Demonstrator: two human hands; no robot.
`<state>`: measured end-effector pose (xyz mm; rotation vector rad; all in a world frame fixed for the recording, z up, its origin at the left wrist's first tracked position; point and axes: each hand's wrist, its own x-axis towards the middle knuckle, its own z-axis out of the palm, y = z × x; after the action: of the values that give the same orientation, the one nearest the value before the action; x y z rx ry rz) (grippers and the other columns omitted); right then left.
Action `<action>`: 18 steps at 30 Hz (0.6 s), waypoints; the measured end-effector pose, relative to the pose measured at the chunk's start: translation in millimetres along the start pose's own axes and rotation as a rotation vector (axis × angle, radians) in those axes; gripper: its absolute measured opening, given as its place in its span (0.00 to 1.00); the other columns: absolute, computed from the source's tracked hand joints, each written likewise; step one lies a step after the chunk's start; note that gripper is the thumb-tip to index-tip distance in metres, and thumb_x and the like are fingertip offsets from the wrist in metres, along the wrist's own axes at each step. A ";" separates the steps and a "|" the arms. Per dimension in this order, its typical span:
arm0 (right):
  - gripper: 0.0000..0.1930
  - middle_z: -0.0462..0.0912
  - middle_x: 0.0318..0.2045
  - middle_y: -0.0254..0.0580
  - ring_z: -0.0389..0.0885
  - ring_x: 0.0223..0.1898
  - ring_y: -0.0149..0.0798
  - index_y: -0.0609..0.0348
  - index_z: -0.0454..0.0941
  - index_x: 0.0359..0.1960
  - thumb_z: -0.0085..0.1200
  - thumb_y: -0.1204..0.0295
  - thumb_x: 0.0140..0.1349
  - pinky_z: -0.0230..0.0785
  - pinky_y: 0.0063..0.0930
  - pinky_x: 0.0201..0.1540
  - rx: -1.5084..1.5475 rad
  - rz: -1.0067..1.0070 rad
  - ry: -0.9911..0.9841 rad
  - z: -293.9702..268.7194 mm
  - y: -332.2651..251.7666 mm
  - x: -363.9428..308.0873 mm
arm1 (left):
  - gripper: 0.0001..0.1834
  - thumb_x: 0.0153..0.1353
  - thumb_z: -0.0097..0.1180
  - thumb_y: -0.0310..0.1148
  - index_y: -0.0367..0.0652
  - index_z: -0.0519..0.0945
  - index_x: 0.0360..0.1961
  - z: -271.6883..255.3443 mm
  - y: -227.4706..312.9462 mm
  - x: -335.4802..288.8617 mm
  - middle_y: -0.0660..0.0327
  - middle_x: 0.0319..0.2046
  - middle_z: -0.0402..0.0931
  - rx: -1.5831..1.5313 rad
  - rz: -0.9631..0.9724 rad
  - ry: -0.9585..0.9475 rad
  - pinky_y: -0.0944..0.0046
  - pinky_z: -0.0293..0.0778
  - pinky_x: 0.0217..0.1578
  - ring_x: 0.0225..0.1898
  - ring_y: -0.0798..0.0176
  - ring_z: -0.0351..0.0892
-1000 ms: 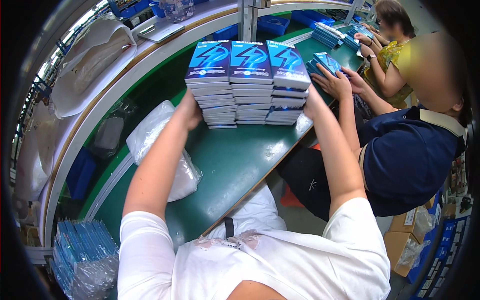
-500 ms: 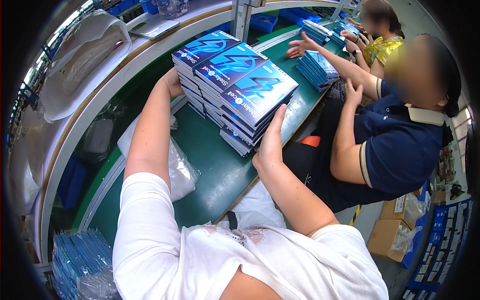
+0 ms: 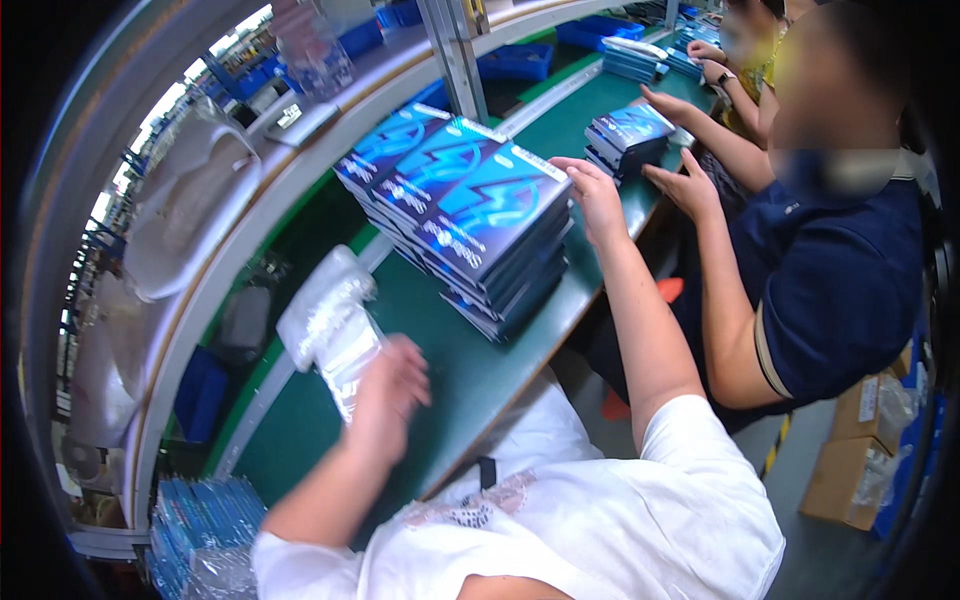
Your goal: The person repeatedly picks up small blue boxes labeled 'Stellar Cell' and places them into clear plastic bags. They then move the packaged items to a growing stack on the left side of the green conveyor belt. The process is repetitive and involves handling the boxes and bags by hand.
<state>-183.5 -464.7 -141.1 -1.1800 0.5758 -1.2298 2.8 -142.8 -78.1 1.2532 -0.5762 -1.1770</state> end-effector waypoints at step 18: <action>0.33 0.70 0.59 0.47 0.71 0.57 0.41 0.66 0.68 0.58 0.37 0.47 0.67 0.62 0.35 0.60 0.249 0.645 -0.505 115.9 50.2 115.2 | 0.33 0.70 0.39 0.35 0.51 0.39 0.71 112.4 -85.4 63.6 0.51 0.70 0.37 -0.587 -0.446 -0.609 0.51 0.43 0.68 0.71 0.53 0.40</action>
<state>-28.3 -533.1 -119.0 -0.9352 0.3609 -0.4134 -102.5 -237.1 -141.2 0.5105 -0.3403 -1.9586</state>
